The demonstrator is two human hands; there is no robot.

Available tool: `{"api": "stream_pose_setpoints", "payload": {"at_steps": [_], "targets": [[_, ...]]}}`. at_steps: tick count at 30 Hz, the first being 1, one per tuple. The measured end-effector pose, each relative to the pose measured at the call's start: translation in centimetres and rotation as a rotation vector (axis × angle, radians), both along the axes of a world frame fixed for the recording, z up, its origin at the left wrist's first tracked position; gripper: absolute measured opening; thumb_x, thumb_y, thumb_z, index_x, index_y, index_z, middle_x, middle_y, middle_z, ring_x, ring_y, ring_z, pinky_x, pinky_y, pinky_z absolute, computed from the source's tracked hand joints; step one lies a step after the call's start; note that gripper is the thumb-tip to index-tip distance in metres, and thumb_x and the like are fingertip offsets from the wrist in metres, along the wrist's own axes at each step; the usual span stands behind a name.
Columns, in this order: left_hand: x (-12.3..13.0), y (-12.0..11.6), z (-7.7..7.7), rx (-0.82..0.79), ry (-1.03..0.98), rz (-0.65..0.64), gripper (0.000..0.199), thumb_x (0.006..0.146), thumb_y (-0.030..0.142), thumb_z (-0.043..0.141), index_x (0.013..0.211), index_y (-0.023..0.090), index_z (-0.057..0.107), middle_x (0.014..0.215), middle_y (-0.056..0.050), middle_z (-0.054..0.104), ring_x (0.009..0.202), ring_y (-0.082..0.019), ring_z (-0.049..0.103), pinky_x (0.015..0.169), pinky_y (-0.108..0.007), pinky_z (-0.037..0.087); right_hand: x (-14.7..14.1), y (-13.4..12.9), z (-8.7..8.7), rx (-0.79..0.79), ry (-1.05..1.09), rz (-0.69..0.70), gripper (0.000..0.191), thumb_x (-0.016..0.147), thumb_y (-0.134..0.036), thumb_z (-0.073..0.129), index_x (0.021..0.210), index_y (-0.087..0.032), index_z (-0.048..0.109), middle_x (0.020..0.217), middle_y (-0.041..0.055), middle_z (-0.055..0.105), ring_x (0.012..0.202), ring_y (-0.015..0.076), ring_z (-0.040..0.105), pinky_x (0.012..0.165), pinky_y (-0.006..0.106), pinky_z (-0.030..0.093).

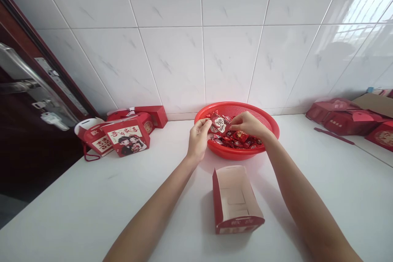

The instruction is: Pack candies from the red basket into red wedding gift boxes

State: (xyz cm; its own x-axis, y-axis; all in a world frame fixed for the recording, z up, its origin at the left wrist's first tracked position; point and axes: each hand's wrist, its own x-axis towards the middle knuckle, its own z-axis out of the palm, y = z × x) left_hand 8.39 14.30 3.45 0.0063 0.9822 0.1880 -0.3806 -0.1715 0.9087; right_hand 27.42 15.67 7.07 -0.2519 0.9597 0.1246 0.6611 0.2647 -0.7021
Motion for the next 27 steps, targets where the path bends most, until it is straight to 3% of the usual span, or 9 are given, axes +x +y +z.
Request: {"api": "stream_pose_setpoints", "payload": {"at_steps": [5,11,17,19,23,27], "targets": [[0.0,-0.1,0.0,0.007,0.025,-0.004,0.032,0.071,0.044,0.079,0.086,0.018,0.066,0.091,-0.003,0.07,0.091,-0.02,0.067,0.069,-0.026,0.052,0.4,-0.5,0.7,-0.015,0.2,-0.118,0.008,0.071,-0.015,0.07,0.075,-0.017,0.077,0.079,0.0041,0.076,0.072,0.0176,0.066,0.066,0.029,0.05],[-0.1,-0.1,0.0,0.001,0.028,0.006,0.033,0.07,0.044,0.079,0.087,0.019,0.066,0.09,-0.002,0.068,0.088,-0.019,0.066,0.071,-0.027,0.053,1.0,-0.4,0.7,-0.014,0.346,-0.101,0.007,0.072,-0.013,0.071,0.078,-0.017,0.074,0.08,0.0041,0.075,0.077,0.0189,0.07,0.07,0.029,0.054],[-0.1,-0.1,0.0,0.005,0.034,0.001,0.03,0.07,0.041,0.08,0.084,0.019,0.066,0.087,-0.001,0.069,0.085,-0.017,0.065,0.073,-0.027,0.053,1.0,-0.3,0.5,0.011,0.229,-0.126,0.011,0.074,-0.008,0.065,0.076,-0.017,0.072,0.084,0.005,0.076,0.082,0.0207,0.071,0.075,0.031,0.056],[-0.1,0.0,-0.1,0.015,0.031,-0.004,0.03,0.07,0.041,0.08,0.084,0.019,0.067,0.087,-0.001,0.069,0.085,-0.017,0.066,0.073,-0.027,0.054,1.0,-0.3,0.4,-0.012,0.187,-0.086,0.015,0.078,-0.011,0.065,0.088,-0.017,0.075,0.095,0.0066,0.077,0.092,0.0224,0.071,0.08,0.032,0.057],[-0.2,0.0,-0.1,0.021,0.032,-0.004,0.03,0.07,0.041,0.08,0.086,0.019,0.067,0.088,-0.001,0.068,0.084,-0.016,0.065,0.075,-0.027,0.054,1.0,-0.2,0.1,-0.086,0.028,0.068,0.041,0.084,-0.022,0.068,0.125,-0.023,0.069,0.13,0.0079,0.068,0.116,0.0263,0.065,0.087,0.034,0.056],[-0.1,-0.2,0.0,0.021,0.033,-0.007,0.029,0.07,0.041,0.08,0.084,0.02,0.067,0.087,0.0,0.068,0.082,-0.015,0.064,0.073,-0.025,0.054,0.9,-0.2,0.1,-0.131,-0.228,0.146,0.033,0.084,-0.026,0.069,0.116,-0.024,0.074,0.122,0.0065,0.071,0.11,0.0274,0.066,0.091,0.037,0.053]]}}
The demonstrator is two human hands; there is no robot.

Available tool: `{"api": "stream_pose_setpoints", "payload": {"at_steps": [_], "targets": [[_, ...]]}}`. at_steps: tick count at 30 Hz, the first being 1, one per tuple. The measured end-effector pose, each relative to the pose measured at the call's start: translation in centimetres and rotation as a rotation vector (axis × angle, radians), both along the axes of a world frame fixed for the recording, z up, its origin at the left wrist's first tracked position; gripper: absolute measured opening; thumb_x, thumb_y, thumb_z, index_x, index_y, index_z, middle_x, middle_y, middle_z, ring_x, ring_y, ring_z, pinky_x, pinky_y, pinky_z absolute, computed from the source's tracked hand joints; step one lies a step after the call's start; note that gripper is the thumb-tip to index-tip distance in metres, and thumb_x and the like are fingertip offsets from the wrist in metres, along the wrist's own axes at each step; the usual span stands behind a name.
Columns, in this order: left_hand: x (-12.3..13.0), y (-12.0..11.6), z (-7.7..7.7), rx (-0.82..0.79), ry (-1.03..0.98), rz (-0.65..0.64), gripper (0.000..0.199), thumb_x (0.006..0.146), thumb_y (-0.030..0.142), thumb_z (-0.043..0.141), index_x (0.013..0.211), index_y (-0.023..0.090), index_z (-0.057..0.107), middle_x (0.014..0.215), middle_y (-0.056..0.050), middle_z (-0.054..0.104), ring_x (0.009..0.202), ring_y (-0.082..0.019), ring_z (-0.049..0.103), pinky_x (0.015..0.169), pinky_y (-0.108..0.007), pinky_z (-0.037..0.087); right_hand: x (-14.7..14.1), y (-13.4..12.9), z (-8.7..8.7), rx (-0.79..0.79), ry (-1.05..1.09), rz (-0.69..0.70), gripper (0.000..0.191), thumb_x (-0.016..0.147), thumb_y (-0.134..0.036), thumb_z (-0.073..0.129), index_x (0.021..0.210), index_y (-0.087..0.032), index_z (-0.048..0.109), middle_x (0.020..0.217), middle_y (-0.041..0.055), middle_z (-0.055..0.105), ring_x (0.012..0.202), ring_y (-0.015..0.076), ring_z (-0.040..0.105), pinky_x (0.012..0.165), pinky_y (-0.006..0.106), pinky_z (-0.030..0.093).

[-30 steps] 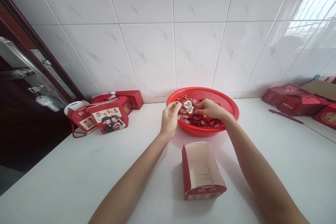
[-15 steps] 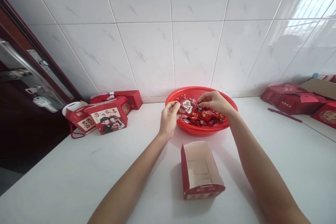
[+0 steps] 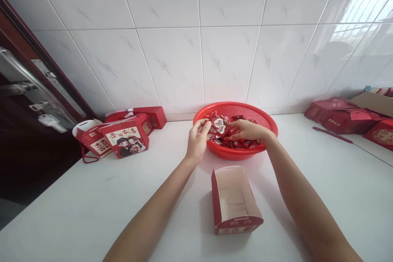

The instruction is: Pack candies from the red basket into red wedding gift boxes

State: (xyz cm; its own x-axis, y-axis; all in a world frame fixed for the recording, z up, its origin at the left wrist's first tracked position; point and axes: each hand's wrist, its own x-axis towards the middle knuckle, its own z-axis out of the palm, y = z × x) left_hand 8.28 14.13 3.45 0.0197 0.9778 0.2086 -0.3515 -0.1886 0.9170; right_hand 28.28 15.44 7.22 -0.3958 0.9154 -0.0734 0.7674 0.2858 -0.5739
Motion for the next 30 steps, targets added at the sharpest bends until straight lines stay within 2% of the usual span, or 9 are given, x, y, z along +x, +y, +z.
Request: {"api": "stream_pose_setpoints", "payload": {"at_steps": [4,8,11,16,19,20,24,26,30], "targets": [[0.1,-0.1,0.1,0.003,-0.002,-0.001,0.029,0.069,0.041,0.079,0.084,0.019,0.067,0.086,0.0,0.067,0.081,-0.015,0.064,0.071,-0.025,0.054,-0.9,-0.3,0.2,-0.018,-0.091,0.002,0.031,0.082,-0.03,0.07,0.111,-0.021,0.075,0.109,0.0075,0.075,0.102,0.0278,0.068,0.085,0.035,0.053],[0.1,-0.2,0.1,0.002,-0.005,-0.009,0.031,0.068,0.042,0.08,0.083,0.019,0.065,0.083,0.0,0.065,0.081,-0.016,0.063,0.069,-0.025,0.054,-2.2,-0.5,-0.4,-0.124,-0.164,0.146,0.035,0.082,-0.023,0.063,0.114,-0.029,0.075,0.121,0.0026,0.073,0.11,0.026,0.067,0.085,0.032,0.052],[0.1,-0.2,0.2,0.001,0.006,-0.003,0.031,0.068,0.042,0.08,0.082,0.019,0.065,0.083,0.0,0.064,0.082,-0.016,0.063,0.069,-0.026,0.053,-2.8,-0.5,-0.9,-0.133,-0.233,0.106,0.037,0.081,-0.021,0.06,0.115,-0.03,0.072,0.123,0.003,0.071,0.107,0.026,0.067,0.082,0.031,0.052],[0.1,-0.2,0.2,0.006,0.018,0.004,0.031,0.068,0.042,0.08,0.082,0.02,0.065,0.083,0.0,0.064,0.084,-0.017,0.062,0.07,-0.026,0.053,-3.1,-0.6,-1.0,-0.14,-0.314,0.033,0.021,0.078,-0.023,0.063,0.096,-0.024,0.074,0.103,0.0094,0.074,0.084,0.0271,0.068,0.063,0.033,0.048],[0.1,-0.2,0.2,0.011,0.02,0.006,0.03,0.067,0.042,0.08,0.081,0.02,0.066,0.083,0.0,0.064,0.083,-0.016,0.062,0.071,-0.026,0.053,-3.3,-0.7,-1.0,-0.119,-0.314,0.009,0.01,0.08,-0.024,0.061,0.08,-0.024,0.07,0.09,0.0087,0.072,0.069,0.023,0.063,0.055,0.032,0.042],[0.1,-0.3,0.2,0.014,0.021,0.005,0.03,0.067,0.042,0.08,0.081,0.02,0.066,0.082,0.0,0.064,0.083,-0.016,0.062,0.07,-0.026,0.053,-3.3,-0.7,-1.1,-0.11,-0.307,0.01,0.009,0.08,-0.024,0.061,0.074,-0.023,0.068,0.083,0.0079,0.07,0.064,0.0211,0.06,0.053,0.031,0.04],[0.1,-0.3,0.2,0.024,0.017,0.002,0.03,0.068,0.043,0.08,0.082,0.02,0.066,0.081,0.0,0.064,0.081,-0.016,0.063,0.069,-0.025,0.053,-3.2,-0.4,-1.5,-0.063,-0.24,0.042,0.029,0.08,-0.028,0.063,0.054,-0.021,0.052,0.06,0.0039,0.056,0.054,0.0165,0.049,0.052,0.031,0.035],[0.0,-0.3,0.2,0.028,0.013,-0.004,0.03,0.068,0.043,0.08,0.082,0.02,0.066,0.081,0.0,0.064,0.081,-0.016,0.064,0.07,-0.026,0.053,-2.8,-0.1,-1.5,-0.036,-0.184,0.068,0.028,0.08,-0.028,0.064,0.055,-0.021,0.053,0.059,0.003,0.055,0.056,0.017,0.049,0.054,0.031,0.037],[0.0,-0.1,0.1,0.033,-0.002,-0.021,0.03,0.069,0.043,0.081,0.082,0.019,0.066,0.081,0.001,0.065,0.081,-0.017,0.064,0.071,-0.026,0.053,-1.3,0.2,-0.8,-0.013,-0.084,0.096,0.008,0.075,-0.021,0.062,0.07,-0.022,0.068,0.062,0.0026,0.061,0.062,0.019,0.055,0.059,0.031,0.04]]}}
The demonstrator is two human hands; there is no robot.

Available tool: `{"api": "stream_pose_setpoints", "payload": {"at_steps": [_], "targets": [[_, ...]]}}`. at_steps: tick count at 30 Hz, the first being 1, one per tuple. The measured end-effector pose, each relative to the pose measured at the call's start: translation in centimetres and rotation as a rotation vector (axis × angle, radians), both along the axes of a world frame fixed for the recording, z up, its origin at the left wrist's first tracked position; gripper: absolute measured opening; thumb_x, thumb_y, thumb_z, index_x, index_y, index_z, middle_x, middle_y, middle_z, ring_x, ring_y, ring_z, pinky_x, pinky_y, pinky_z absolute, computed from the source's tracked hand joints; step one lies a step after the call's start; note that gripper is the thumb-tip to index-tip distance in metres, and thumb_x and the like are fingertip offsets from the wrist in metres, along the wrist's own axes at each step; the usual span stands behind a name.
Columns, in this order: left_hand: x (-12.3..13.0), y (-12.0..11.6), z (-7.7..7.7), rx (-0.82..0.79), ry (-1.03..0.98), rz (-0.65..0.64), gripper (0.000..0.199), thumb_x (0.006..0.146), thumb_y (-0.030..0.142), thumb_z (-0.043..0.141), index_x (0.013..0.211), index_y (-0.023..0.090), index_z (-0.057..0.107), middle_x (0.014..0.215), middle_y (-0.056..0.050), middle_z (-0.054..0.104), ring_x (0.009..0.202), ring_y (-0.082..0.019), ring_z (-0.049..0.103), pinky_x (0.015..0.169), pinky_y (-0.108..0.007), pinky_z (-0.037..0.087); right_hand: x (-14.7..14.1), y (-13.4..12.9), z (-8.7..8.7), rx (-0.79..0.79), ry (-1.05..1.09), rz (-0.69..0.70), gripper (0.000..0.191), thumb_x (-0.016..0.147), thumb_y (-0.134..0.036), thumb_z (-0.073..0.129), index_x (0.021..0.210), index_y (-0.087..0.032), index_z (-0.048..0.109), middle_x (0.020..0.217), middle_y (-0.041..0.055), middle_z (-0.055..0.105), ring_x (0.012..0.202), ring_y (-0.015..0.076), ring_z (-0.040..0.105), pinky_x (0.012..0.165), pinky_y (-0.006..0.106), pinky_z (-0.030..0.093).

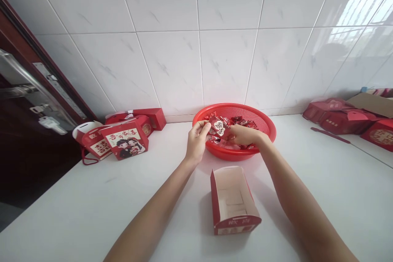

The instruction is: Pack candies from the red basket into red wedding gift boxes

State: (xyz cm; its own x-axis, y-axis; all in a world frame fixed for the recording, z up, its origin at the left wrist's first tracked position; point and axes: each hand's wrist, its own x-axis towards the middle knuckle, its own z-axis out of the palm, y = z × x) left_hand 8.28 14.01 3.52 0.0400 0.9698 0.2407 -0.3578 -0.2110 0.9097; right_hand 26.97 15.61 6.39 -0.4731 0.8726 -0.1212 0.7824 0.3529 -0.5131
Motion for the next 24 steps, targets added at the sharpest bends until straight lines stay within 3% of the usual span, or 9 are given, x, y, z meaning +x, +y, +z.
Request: {"api": "stream_pose_setpoints", "payload": {"at_steps": [5,12,20,24], "targets": [[0.0,0.1,-0.1,-0.006,-0.014,-0.003,0.03,0.069,0.042,0.08,0.082,0.019,0.066,0.083,0.0,0.065,0.08,-0.015,0.063,0.072,-0.026,0.053,2.0,-0.1,1.2,0.109,0.167,-0.023,0.011,0.077,-0.022,0.055,0.074,-0.019,0.065,0.076,0.0017,0.065,0.072,0.0174,0.057,0.064,0.029,0.042],[0.0,0.1,0.0,-0.029,-0.006,0.014,0.03,0.067,0.041,0.081,0.083,0.019,0.066,0.084,0.0,0.065,0.08,-0.015,0.063,0.07,-0.025,0.052,2.6,-0.9,1.9,0.026,0.516,-0.125,0.016,0.078,-0.035,0.063,0.077,-0.019,0.059,0.068,-0.0002,0.064,0.061,0.0138,0.056,0.056,0.026,0.044],[0.0,0.0,0.0,-0.023,0.002,0.01,0.031,0.067,0.042,0.082,0.082,0.02,0.066,0.084,0.0,0.064,0.08,-0.016,0.063,0.071,-0.026,0.052,2.9,-0.8,1.9,0.096,0.634,-0.133,0.028,0.083,-0.041,0.066,0.072,-0.019,0.054,0.059,-0.0045,0.048,0.054,0.0089,0.042,0.051,0.025,0.032],[0.0,0.0,0.0,-0.019,-0.002,0.007,0.032,0.067,0.042,0.082,0.082,0.019,0.066,0.084,0.001,0.064,0.079,-0.015,0.062,0.072,-0.026,0.052,2.8,-0.8,1.8,0.095,0.616,-0.15,0.027,0.083,-0.04,0.067,0.073,-0.018,0.055,0.059,-0.0046,0.048,0.054,0.0087,0.043,0.05,0.024,0.033]]}}
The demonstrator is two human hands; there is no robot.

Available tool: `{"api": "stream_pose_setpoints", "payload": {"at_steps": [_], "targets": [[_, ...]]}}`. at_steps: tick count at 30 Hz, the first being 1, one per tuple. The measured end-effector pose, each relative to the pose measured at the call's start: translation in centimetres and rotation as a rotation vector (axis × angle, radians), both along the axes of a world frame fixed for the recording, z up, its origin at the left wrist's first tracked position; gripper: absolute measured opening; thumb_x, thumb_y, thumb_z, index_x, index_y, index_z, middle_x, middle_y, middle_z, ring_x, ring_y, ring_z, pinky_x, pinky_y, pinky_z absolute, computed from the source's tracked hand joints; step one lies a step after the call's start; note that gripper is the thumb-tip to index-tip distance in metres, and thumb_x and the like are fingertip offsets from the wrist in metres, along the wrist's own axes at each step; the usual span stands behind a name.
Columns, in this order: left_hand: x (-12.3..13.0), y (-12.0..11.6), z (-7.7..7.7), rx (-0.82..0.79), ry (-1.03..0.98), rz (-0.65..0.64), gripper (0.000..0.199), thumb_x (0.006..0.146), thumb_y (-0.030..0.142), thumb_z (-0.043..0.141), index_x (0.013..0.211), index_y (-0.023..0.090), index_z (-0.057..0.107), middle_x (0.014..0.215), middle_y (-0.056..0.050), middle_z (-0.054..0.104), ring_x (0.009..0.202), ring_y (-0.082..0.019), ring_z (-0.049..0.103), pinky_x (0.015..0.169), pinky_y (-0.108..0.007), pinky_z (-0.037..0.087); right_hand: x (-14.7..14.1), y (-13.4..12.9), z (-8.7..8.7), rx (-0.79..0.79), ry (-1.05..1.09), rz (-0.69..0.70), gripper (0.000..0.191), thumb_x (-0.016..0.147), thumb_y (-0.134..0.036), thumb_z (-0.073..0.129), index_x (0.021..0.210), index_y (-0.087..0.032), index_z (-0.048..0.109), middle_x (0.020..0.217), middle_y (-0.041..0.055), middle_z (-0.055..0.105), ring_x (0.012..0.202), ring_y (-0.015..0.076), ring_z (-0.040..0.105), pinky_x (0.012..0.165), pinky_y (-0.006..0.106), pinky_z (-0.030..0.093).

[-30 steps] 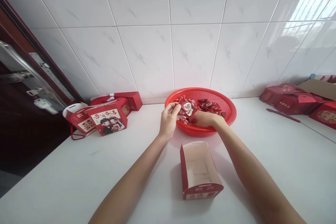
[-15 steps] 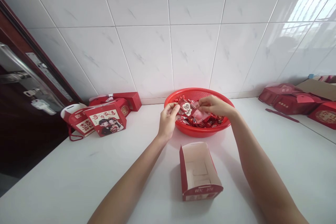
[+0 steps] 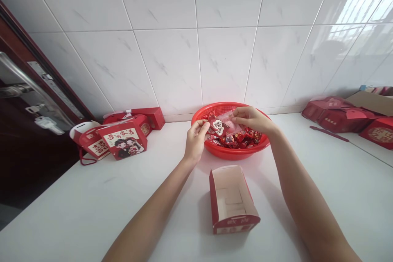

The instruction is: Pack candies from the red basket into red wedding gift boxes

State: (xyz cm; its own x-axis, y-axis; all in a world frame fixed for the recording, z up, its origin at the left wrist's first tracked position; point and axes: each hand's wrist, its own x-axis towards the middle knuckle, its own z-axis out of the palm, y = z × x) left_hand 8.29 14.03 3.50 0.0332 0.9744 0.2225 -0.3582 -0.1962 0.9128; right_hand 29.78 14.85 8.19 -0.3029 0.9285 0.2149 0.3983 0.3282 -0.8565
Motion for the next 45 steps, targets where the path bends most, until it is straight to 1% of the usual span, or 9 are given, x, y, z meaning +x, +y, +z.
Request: {"api": "stream_pose_setpoints", "payload": {"at_steps": [3,7,9,12,20,25,31,39,45], "targets": [[-0.04,-0.06,0.01,0.005,0.009,0.004,0.033,0.067,0.043,0.082,0.083,0.019,0.066,0.084,0.0,0.064,0.081,-0.016,0.063,0.072,-0.027,0.053,-0.1,-0.02,-0.03,-0.001,-0.03,-0.014,0.023,0.083,-0.037,0.066,0.075,-0.018,0.058,0.061,-0.0033,0.054,0.055,0.0097,0.049,0.051,0.024,0.037],[-0.08,-0.07,-0.01,0.009,0.027,0.006,0.034,0.068,0.044,0.082,0.083,0.02,0.065,0.083,0.0,0.064,0.083,-0.017,0.064,0.074,-0.028,0.053,-0.33,-0.17,0.07,-0.042,-0.031,-0.003,0.018,0.083,-0.036,0.067,0.079,-0.019,0.063,0.074,0.0014,0.069,0.065,0.0154,0.066,0.058,0.026,0.049],[-0.07,-0.04,-0.02,0.008,0.028,0.008,0.034,0.068,0.044,0.082,0.083,0.02,0.065,0.082,0.001,0.065,0.082,-0.017,0.065,0.075,-0.029,0.053,-0.49,-0.31,0.19,-0.051,-0.041,0.011,0.019,0.083,-0.037,0.068,0.077,-0.019,0.063,0.074,0.0017,0.071,0.066,0.017,0.068,0.059,0.027,0.052],[-0.07,-0.02,-0.01,0.011,0.03,0.005,0.033,0.068,0.044,0.082,0.083,0.02,0.065,0.082,0.001,0.065,0.081,-0.017,0.065,0.076,-0.029,0.054,-0.7,-0.48,0.36,-0.062,-0.067,0.028,0.023,0.085,-0.04,0.068,0.076,-0.02,0.062,0.069,0.0017,0.071,0.065,0.0184,0.07,0.058,0.028,0.053],[-0.03,0.0,-0.05,0.008,0.02,0.001,0.032,0.068,0.043,0.082,0.083,0.02,0.065,0.081,0.001,0.066,0.079,-0.016,0.065,0.075,-0.029,0.054,-0.62,-0.61,0.5,-0.075,-0.045,0.05,0.028,0.084,-0.048,0.07,0.085,-0.02,0.067,0.076,0.0041,0.075,0.068,0.0202,0.073,0.061,0.029,0.056],[-0.05,0.03,-0.1,0.011,0.028,0.004,0.031,0.069,0.042,0.081,0.084,0.02,0.065,0.082,0.001,0.066,0.082,-0.017,0.066,0.077,-0.029,0.054,-0.54,-0.89,0.72,-0.036,-0.077,0.082,0.036,0.086,-0.055,0.067,0.085,-0.02,0.067,0.072,0.0038,0.075,0.065,0.0183,0.07,0.054,0.026,0.048],[-0.08,0.03,-0.06,0.003,0.026,0.004,0.032,0.069,0.043,0.081,0.083,0.02,0.064,0.082,0.0,0.066,0.083,-0.018,0.066,0.075,-0.029,0.053,-0.39,-0.78,0.67,-0.027,-0.046,0.135,0.036,0.086,-0.054,0.067,0.088,-0.018,0.068,0.074,0.0035,0.074,0.067,0.0179,0.07,0.056,0.027,0.05],[-0.21,0.01,-0.14,0.024,0.063,-0.004,0.031,0.07,0.044,0.08,0.082,0.02,0.065,0.081,0.001,0.065,0.079,-0.016,0.062,0.073,-0.027,0.051,-0.34,-0.68,0.56,-0.025,0.01,0.18,0.032,0.087,-0.051,0.068,0.084,-0.019,0.066,0.073,0.0024,0.074,0.064,0.0172,0.07,0.056,0.028,0.051],[-0.21,0.07,-0.38,0.074,0.128,-0.009,0.03,0.075,0.047,0.077,0.083,0.019,0.067,0.081,0.0,0.066,0.079,-0.017,0.062,0.078,-0.029,0.051,-0.34,-0.46,0.42,0.002,-0.023,0.203,0.03,0.091,-0.048,0.064,0.085,-0.019,0.068,0.072,0.0016,0.073,0.064,0.0164,0.069,0.059,0.029,0.05]]}}
